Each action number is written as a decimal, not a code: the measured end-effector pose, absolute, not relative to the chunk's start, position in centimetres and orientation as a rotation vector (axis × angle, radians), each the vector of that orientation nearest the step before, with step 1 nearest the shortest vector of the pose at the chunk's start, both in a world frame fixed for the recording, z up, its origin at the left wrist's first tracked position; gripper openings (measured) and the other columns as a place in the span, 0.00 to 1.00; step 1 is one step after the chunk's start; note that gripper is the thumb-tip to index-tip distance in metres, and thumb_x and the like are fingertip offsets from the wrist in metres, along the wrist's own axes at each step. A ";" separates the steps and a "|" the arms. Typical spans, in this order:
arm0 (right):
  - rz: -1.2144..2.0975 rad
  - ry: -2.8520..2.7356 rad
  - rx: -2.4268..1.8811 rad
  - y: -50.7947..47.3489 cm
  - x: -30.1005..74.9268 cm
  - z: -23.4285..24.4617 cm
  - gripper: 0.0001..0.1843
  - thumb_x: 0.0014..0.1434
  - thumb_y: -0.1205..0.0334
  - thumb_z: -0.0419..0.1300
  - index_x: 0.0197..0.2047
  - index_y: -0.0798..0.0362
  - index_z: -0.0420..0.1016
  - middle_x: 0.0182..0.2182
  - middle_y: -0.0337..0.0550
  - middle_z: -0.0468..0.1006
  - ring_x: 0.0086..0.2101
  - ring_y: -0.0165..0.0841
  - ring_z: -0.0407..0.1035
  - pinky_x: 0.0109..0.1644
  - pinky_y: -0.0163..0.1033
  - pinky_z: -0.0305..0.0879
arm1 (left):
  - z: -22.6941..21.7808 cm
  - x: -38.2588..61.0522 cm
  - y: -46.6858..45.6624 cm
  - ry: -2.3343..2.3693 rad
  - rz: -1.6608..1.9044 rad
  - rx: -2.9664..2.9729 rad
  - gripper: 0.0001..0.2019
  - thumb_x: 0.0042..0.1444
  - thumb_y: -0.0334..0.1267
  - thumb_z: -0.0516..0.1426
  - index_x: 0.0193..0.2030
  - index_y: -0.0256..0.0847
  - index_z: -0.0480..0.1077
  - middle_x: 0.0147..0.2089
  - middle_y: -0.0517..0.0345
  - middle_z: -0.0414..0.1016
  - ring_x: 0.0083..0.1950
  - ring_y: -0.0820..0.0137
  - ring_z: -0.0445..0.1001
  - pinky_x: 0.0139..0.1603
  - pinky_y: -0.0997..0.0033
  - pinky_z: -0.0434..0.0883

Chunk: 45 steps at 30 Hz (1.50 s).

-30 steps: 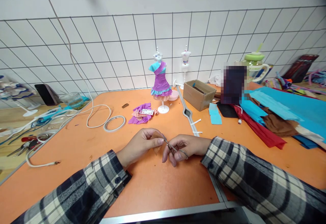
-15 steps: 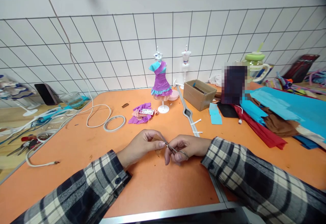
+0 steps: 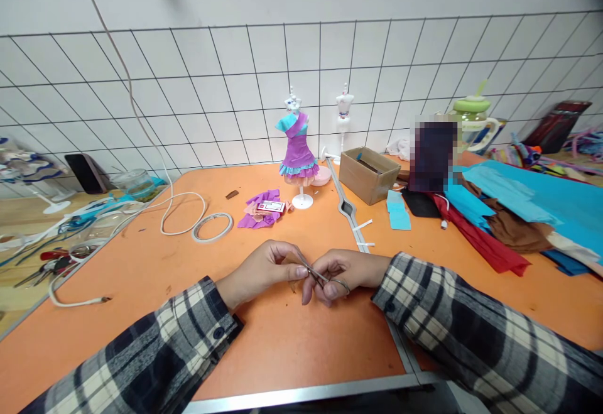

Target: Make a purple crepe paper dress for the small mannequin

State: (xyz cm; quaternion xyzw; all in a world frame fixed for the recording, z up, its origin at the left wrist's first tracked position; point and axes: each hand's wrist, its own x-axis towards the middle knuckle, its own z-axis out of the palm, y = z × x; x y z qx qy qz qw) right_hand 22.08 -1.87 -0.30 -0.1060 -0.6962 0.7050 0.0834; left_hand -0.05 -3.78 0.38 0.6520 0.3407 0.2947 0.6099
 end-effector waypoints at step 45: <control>2.035 -2.115 -0.409 -1.7 22.2 -0.4 0.31 0.54 0.39 0.64 0.46 0.59 0.77 0.26 0.35 0.67 0.28 0.25 0.61 0.30 0.31 0.55 | 0.3 0.2 -3.9 0.785 0.762 1.391 0.13 0.49 0.45 0.68 0.30 0.35 0.78 0.31 0.54 0.77 0.33 0.70 0.72 0.38 0.70 0.69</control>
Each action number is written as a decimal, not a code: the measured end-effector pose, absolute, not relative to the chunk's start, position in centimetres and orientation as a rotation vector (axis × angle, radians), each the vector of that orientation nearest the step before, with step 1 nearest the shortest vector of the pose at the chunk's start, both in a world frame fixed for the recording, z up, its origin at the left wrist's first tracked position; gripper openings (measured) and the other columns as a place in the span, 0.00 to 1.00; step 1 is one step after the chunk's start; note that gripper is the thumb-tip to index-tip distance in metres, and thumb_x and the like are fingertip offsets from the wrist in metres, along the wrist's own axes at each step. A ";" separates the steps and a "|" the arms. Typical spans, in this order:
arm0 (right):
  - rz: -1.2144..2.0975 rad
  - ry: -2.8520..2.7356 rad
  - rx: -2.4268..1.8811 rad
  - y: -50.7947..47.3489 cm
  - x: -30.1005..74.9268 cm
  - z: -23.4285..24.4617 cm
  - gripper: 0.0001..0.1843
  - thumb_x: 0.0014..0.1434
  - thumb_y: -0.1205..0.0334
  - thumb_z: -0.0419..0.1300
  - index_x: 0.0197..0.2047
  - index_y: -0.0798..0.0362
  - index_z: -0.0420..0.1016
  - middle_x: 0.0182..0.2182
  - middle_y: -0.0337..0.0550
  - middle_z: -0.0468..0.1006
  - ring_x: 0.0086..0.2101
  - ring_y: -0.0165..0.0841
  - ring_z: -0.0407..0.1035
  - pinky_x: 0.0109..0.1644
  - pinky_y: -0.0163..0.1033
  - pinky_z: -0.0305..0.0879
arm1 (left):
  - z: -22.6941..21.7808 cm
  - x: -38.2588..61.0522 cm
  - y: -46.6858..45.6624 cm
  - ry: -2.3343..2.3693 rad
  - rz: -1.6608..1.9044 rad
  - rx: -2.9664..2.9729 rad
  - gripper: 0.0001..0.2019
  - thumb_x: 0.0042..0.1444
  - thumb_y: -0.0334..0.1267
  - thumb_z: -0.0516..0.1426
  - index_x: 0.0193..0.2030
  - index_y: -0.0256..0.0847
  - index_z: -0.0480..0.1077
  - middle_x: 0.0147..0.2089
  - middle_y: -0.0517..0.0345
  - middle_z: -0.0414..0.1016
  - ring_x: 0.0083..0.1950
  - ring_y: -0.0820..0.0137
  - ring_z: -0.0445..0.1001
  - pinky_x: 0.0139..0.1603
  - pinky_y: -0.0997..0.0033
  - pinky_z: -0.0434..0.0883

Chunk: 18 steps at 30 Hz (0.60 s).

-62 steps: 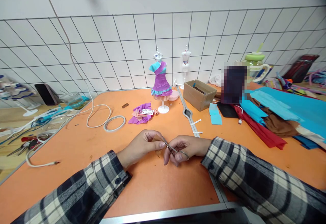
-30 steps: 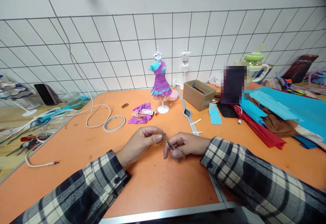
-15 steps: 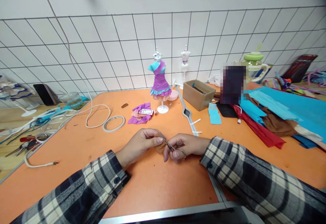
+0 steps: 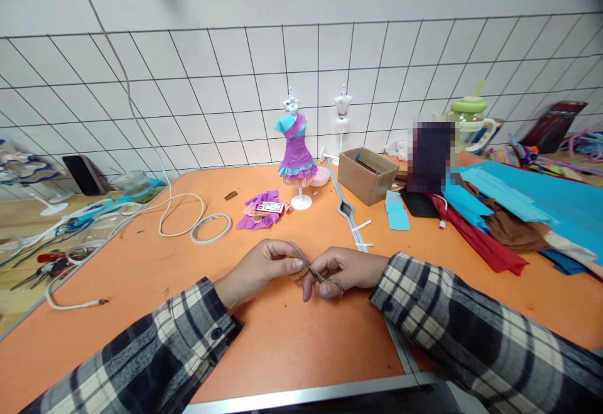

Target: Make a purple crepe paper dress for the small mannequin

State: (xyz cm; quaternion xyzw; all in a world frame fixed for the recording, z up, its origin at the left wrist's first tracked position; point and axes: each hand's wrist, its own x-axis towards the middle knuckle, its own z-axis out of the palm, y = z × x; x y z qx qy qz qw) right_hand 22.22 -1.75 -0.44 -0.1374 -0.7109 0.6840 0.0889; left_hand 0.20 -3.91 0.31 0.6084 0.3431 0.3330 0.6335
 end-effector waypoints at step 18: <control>2.072 -2.104 -0.371 -1.7 22.1 -0.6 0.29 0.53 0.41 0.66 0.43 0.61 0.78 0.27 0.36 0.68 0.27 0.24 0.60 0.32 0.32 0.55 | 0.9 0.0 -3.6 0.753 0.684 1.610 0.11 0.52 0.43 0.66 0.30 0.36 0.80 0.32 0.55 0.77 0.34 0.71 0.74 0.38 0.72 0.70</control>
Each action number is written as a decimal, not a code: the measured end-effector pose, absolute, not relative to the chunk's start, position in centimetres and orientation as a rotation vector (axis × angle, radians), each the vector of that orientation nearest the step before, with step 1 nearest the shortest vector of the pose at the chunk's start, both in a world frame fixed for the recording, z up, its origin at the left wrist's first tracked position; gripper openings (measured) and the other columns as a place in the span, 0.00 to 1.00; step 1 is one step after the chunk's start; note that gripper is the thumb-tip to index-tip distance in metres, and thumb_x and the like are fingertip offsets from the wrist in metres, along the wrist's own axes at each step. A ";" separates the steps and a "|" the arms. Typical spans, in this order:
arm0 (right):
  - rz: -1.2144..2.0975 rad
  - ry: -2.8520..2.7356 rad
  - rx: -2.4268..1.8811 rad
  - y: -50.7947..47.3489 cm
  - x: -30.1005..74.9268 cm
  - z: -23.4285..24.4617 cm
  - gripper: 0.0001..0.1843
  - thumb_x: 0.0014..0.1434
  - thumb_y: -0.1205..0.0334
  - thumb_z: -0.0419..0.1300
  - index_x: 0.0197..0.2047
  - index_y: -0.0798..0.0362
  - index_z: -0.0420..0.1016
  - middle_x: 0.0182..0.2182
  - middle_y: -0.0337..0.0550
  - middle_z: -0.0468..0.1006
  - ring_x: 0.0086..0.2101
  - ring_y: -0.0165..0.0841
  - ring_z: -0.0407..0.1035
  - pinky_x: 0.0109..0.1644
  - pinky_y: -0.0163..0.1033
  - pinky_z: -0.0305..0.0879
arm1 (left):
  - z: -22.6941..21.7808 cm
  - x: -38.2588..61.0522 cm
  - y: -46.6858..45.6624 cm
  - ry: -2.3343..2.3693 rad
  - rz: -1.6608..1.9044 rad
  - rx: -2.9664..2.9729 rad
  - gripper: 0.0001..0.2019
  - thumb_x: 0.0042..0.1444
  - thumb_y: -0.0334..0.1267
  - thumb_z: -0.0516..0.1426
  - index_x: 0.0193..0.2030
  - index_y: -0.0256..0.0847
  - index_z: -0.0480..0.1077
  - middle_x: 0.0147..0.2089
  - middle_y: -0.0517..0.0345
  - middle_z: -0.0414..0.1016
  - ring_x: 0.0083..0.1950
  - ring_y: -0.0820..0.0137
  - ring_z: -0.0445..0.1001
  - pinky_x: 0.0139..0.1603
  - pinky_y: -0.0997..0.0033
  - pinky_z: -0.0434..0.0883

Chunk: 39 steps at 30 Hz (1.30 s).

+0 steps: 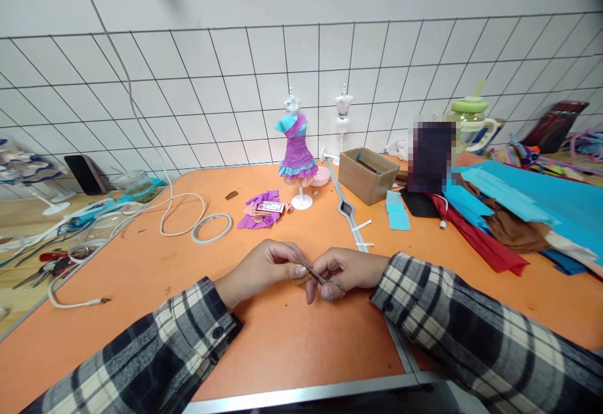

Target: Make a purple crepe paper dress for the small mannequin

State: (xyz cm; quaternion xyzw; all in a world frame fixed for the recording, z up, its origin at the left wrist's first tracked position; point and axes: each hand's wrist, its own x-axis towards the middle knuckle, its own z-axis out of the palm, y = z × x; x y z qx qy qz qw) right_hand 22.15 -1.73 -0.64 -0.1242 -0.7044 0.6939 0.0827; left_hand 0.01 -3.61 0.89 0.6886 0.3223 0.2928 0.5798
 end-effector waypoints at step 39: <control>2.089 -2.111 -0.477 -2.0 22.3 -0.4 0.31 0.54 0.39 0.65 0.46 0.61 0.79 0.25 0.40 0.77 0.25 0.23 0.66 0.25 0.27 0.56 | 1.1 0.4 -3.8 0.826 0.621 1.636 0.11 0.50 0.44 0.67 0.30 0.37 0.78 0.31 0.55 0.79 0.34 0.69 0.75 0.39 0.70 0.70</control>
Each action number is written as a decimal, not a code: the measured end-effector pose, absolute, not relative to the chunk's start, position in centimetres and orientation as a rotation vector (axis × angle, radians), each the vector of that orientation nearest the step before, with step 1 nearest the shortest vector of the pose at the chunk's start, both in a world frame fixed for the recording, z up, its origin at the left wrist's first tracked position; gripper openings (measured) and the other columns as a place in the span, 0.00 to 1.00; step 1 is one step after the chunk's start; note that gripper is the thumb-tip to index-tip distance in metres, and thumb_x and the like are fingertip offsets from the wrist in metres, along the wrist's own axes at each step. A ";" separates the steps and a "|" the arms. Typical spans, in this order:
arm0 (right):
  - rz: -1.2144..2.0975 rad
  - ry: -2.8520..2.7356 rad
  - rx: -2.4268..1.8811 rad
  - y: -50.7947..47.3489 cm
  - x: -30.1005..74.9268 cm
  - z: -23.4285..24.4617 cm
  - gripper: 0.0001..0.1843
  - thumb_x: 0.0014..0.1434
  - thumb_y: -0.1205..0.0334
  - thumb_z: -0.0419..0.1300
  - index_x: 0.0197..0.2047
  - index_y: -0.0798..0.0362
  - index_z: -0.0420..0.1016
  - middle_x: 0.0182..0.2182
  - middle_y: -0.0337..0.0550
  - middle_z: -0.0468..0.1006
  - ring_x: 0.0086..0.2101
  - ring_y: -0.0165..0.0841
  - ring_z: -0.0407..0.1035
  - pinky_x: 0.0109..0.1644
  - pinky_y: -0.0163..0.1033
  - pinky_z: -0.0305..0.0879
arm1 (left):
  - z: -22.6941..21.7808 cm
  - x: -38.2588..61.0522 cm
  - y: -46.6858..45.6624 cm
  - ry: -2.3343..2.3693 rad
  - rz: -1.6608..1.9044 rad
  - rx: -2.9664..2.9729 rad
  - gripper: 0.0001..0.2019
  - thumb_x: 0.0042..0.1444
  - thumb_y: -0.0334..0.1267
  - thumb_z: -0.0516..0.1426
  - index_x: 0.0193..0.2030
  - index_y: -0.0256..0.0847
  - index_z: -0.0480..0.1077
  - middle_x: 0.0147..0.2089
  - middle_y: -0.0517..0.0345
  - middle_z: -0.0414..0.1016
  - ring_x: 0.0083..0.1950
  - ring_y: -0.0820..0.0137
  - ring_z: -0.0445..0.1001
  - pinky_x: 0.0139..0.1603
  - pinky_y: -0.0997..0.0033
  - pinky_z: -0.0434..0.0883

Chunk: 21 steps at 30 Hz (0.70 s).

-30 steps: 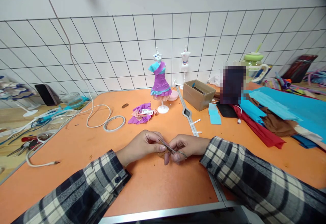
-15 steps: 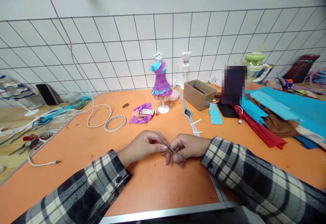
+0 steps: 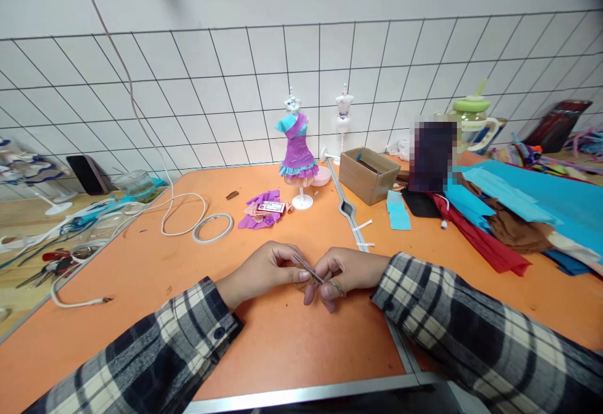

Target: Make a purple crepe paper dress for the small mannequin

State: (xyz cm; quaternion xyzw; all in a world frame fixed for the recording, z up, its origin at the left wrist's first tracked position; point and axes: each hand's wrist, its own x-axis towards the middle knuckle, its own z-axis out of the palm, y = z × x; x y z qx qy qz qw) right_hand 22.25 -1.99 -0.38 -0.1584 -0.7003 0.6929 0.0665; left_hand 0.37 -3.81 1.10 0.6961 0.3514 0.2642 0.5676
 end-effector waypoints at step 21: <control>1.103 -1.718 -1.039 -1.4 23.2 1.5 0.23 0.60 0.40 0.56 0.43 0.52 0.73 0.40 0.49 0.81 0.37 0.37 0.74 0.36 0.38 0.64 | -0.5 0.5 -3.2 1.106 0.950 1.081 0.23 0.60 0.50 0.59 0.57 0.38 0.71 0.51 0.45 0.79 0.49 0.60 0.78 0.52 0.59 0.71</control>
